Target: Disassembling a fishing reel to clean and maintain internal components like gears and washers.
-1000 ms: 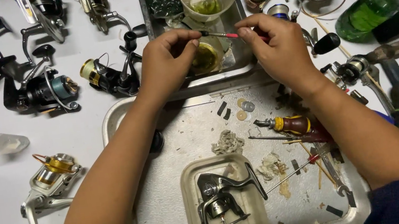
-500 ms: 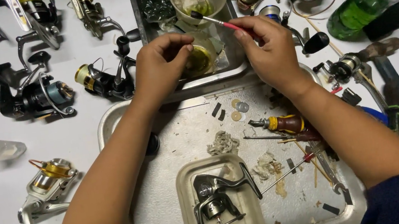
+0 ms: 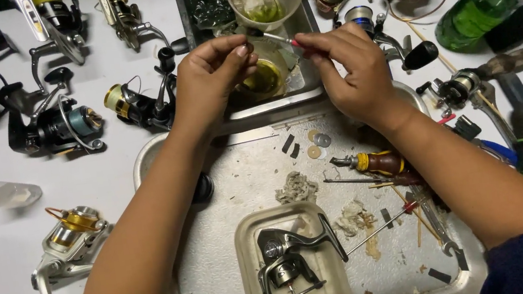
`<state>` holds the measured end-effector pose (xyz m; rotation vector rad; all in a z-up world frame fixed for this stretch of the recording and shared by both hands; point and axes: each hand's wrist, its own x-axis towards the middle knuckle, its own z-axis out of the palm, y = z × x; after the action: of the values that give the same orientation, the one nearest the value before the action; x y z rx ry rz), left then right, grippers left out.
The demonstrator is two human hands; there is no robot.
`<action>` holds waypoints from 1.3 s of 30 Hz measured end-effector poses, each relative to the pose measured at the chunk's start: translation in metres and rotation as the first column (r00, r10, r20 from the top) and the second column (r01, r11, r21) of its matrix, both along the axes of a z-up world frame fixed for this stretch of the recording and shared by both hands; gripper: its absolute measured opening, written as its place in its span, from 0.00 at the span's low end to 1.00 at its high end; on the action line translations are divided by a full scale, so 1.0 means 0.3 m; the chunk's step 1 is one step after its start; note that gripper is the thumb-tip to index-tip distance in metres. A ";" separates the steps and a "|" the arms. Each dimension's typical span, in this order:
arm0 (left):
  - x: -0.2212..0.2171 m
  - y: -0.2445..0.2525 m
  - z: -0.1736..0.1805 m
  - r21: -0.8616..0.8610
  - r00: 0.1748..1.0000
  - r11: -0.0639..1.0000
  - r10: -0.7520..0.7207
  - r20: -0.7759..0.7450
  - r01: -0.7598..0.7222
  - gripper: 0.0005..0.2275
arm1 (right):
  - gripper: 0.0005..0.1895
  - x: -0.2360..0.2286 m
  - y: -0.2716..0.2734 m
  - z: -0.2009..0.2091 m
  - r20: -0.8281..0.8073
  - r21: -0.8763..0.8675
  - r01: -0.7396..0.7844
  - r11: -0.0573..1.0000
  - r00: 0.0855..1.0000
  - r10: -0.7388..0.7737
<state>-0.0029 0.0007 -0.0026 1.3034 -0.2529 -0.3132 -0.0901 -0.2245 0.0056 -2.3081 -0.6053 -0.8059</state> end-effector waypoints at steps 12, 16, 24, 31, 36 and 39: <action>-0.013 0.003 0.021 0.024 0.999 1.000 -0.021 0.027 0.020 0.13 | 0.15 -0.002 0.003 -0.016 0.105 -0.093 0.071 0.993 0.993 -0.061; 0.001 -0.004 -0.008 -0.019 0.999 0.999 -0.032 0.025 0.032 0.18 | 0.16 0.007 0.003 -0.039 0.085 -0.115 0.098 0.988 0.992 -0.089; -0.007 -0.001 0.011 0.082 0.998 0.997 -0.006 0.066 0.000 0.21 | 0.15 0.013 -0.011 -0.042 0.093 -0.159 0.177 0.971 0.982 -0.164; -0.030 -0.004 0.035 0.295 0.966 0.953 -0.014 0.259 -0.065 0.04 | 0.11 0.020 -0.008 -0.051 0.086 -0.333 0.239 0.912 0.971 -0.223; -0.045 -0.008 0.054 0.277 0.941 0.960 -0.047 0.335 -0.051 0.02 | 0.11 0.031 0.002 -0.056 0.105 -0.452 0.256 0.854 0.966 -0.234; -0.036 -0.010 0.041 0.260 0.923 0.964 -0.055 0.380 -0.049 0.02 | 0.11 0.035 0.010 -0.042 0.105 -0.454 0.244 0.857 0.970 -0.221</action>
<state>-0.0137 -0.0022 0.0097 1.6280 -0.5619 -0.0894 -0.0797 -0.2215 -0.0071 -2.8528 -0.5970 -0.9078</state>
